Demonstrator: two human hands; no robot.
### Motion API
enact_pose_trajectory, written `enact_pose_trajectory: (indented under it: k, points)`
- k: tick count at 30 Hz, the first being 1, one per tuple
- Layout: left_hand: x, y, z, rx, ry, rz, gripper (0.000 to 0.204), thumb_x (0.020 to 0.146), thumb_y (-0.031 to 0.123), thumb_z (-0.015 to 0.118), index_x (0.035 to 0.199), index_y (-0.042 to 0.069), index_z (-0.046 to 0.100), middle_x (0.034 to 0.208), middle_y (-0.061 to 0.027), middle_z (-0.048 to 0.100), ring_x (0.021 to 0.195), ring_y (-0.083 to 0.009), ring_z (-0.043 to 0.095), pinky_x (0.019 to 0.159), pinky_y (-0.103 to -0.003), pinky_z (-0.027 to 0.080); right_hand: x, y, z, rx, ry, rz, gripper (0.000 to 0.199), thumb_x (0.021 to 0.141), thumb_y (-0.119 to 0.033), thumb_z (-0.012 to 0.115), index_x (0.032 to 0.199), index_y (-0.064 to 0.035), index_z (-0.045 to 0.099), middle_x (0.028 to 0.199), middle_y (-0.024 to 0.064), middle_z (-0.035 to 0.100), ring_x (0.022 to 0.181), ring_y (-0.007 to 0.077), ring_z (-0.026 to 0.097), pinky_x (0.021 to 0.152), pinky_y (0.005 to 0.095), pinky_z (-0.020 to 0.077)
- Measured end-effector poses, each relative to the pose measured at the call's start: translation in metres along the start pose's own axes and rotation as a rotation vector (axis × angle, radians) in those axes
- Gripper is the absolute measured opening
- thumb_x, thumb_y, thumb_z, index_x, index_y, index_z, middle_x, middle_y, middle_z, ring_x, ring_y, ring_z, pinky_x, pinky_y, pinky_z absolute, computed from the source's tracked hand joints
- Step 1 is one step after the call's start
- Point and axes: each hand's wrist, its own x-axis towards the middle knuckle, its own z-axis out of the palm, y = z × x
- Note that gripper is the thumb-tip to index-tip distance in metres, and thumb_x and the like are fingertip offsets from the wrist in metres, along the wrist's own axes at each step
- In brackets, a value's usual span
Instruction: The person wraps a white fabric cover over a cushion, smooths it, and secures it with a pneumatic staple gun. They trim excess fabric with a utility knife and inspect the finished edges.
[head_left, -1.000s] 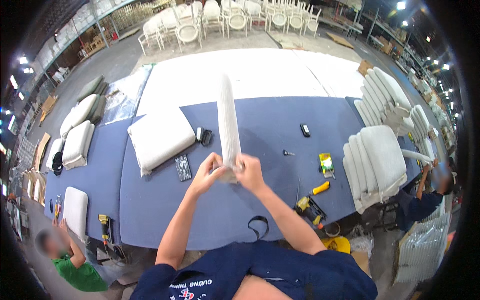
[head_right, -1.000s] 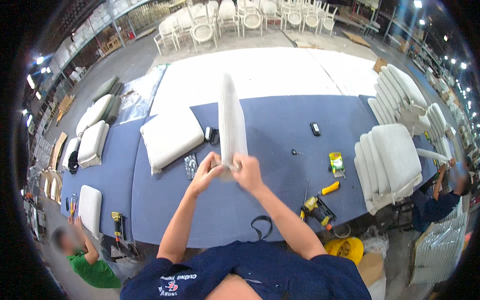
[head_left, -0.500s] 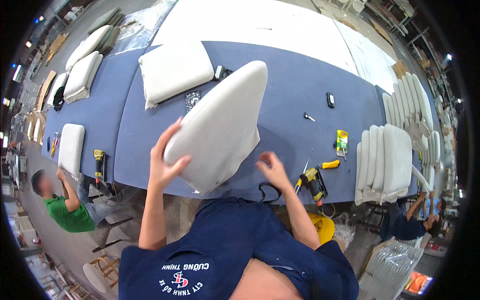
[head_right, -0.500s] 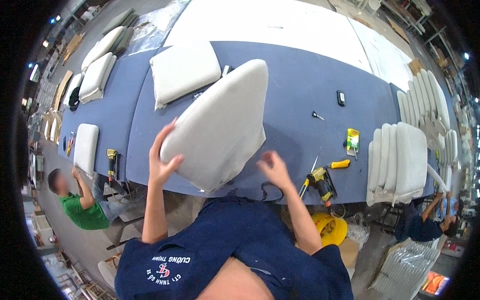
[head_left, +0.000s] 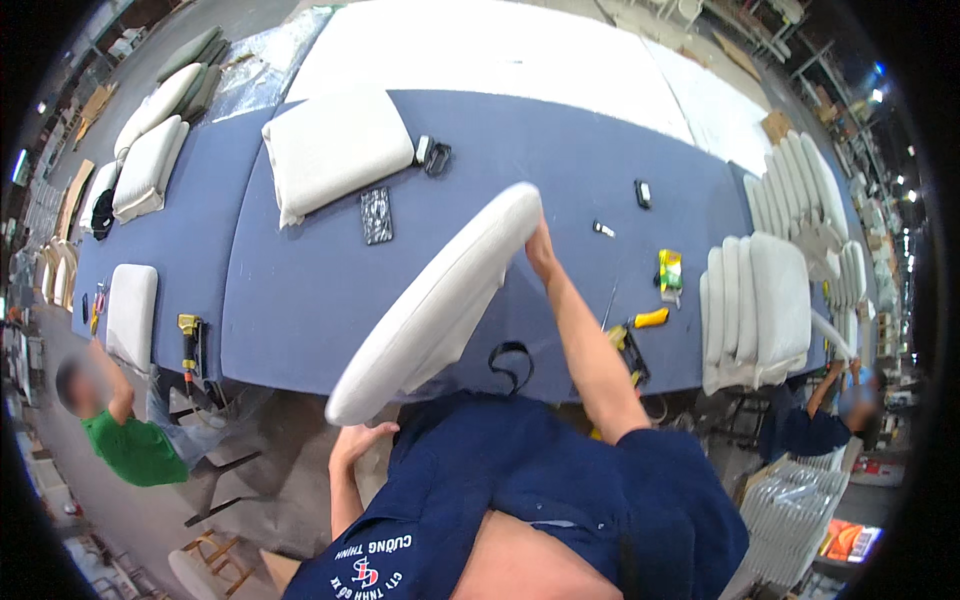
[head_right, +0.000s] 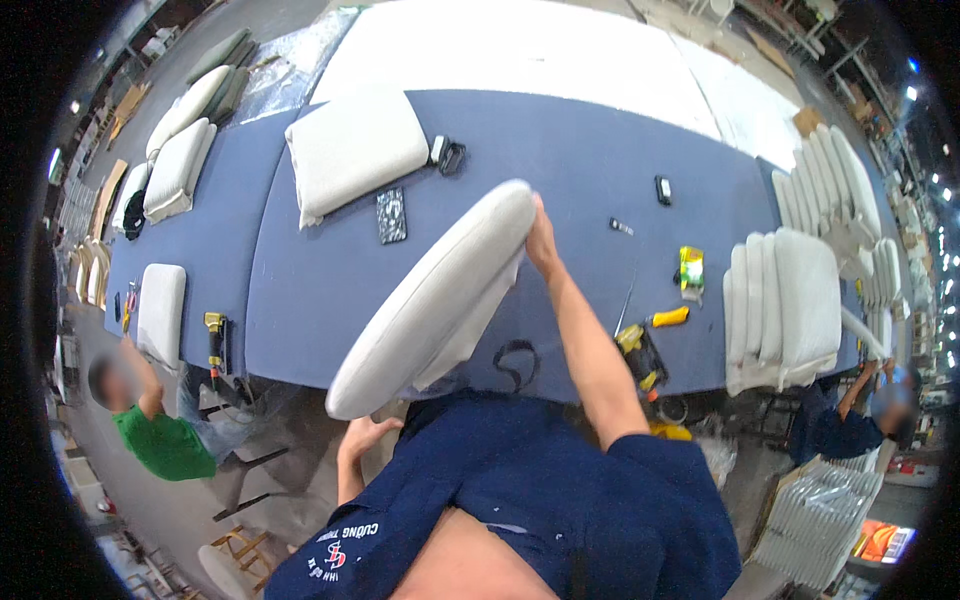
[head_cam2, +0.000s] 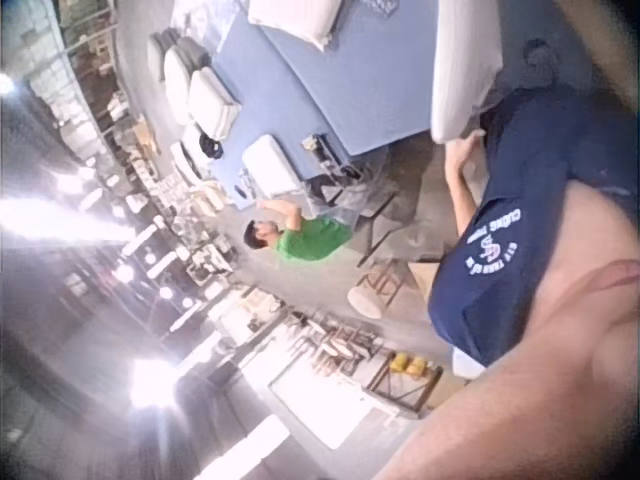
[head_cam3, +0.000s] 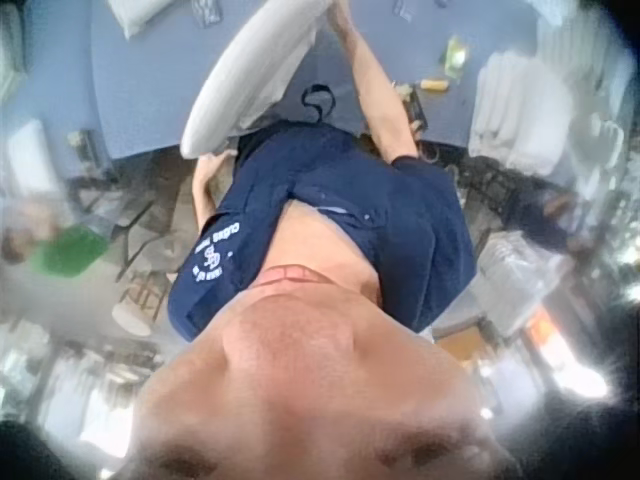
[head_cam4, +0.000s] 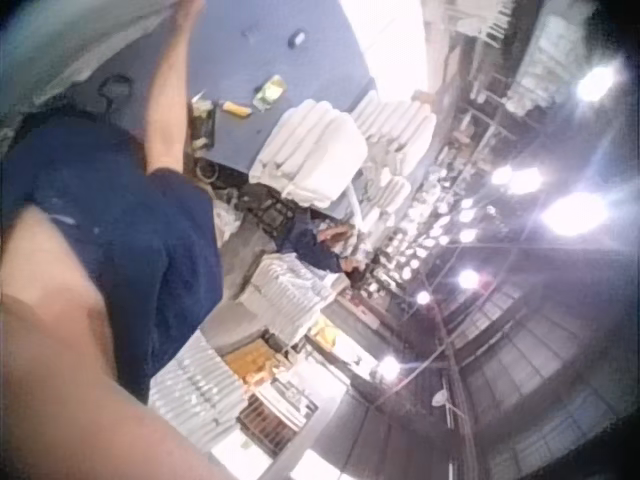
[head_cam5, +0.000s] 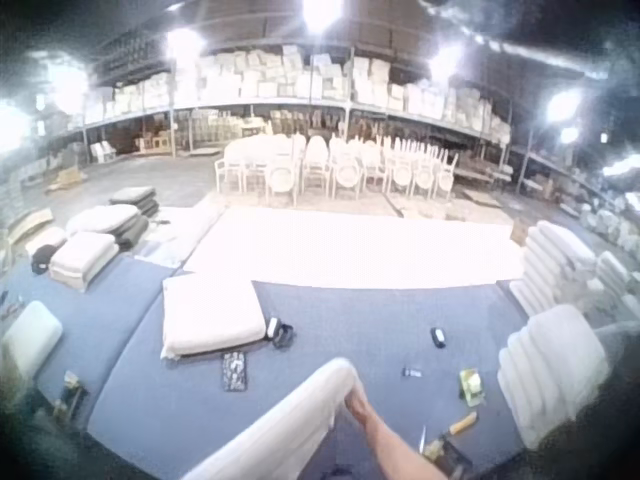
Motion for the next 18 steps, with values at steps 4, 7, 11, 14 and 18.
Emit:
enact_pose_trajectory:
  k: [4, 7, 11, 14, 18]
  points:
    - [0.088, -0.041, 0.038, -0.49, 0.268, 0.059, 0.092, 0.093, 0.04, 0.082, 0.162, -0.001, 0.036, 0.16, -0.0171, 0.046, 0.152, -0.0288, 0.04, 0.123, -0.045, 0.034, -0.04, -0.042, -0.023, -0.309, 0.132, -0.199, 0.068, 0.115, -0.055, 0.031, 0.1, 0.0007, 0.067, 0.095, 0.0114, 0.073, 0.089, 0.0211, 0.059, 0.084, 0.0427, 0.0476]
    - [0.141, 0.057, 0.018, -0.579, 0.337, 0.169, 0.094, 0.102, 0.06, 0.067, 0.163, 0.0, 0.029, 0.16, -0.0188, 0.043, 0.15, -0.0317, 0.039, 0.122, -0.049, 0.034, -0.074, -0.14, -0.022, -0.565, 0.187, -0.29, 0.064, 0.112, -0.056, 0.041, 0.102, 0.0018, 0.064, 0.096, 0.0142, 0.072, 0.089, 0.0244, 0.059, 0.084, 0.0444, 0.0473]
    - [0.214, 0.176, 0.026, -0.336, 0.154, 0.164, 0.101, 0.106, 0.059, 0.057, 0.171, 0.004, 0.003, 0.173, -0.0262, 0.016, 0.16, -0.0432, 0.021, 0.128, -0.057, 0.027, -0.106, -0.27, -0.03, -0.598, -0.16, -0.329, 0.098, 0.093, -0.063, 0.072, 0.157, 0.0035, 0.037, 0.151, 0.0313, 0.051, 0.142, 0.0417, 0.049, 0.118, 0.0473, 0.0412]
    - [0.226, 0.23, 0.058, -0.054, -0.116, 0.557, 0.105, 0.106, 0.052, 0.056, 0.17, 0.005, -0.013, 0.178, -0.0239, -0.008, 0.165, -0.0403, 0.001, 0.133, -0.053, 0.014, -0.094, -0.288, -0.016, -0.51, -0.337, -0.367, 0.118, 0.089, -0.056, 0.079, 0.167, 0.0064, 0.016, 0.164, 0.036, 0.034, 0.155, 0.0453, 0.035, 0.128, 0.0475, 0.031]
    - [0.176, 0.271, 0.13, -0.337, -0.527, 0.737, 0.121, 0.098, 0.057, 0.066, 0.169, 0.004, -0.017, 0.178, -0.0243, -0.012, 0.166, -0.0378, -0.004, 0.133, -0.048, 0.007, -0.037, -0.176, 0.016, -0.713, -0.108, -0.387, 0.114, 0.097, -0.044, 0.075, 0.171, 0.0013, 0.001, 0.176, 0.0284, 0.014, 0.162, 0.0394, 0.021, 0.131, 0.0427, 0.0208]
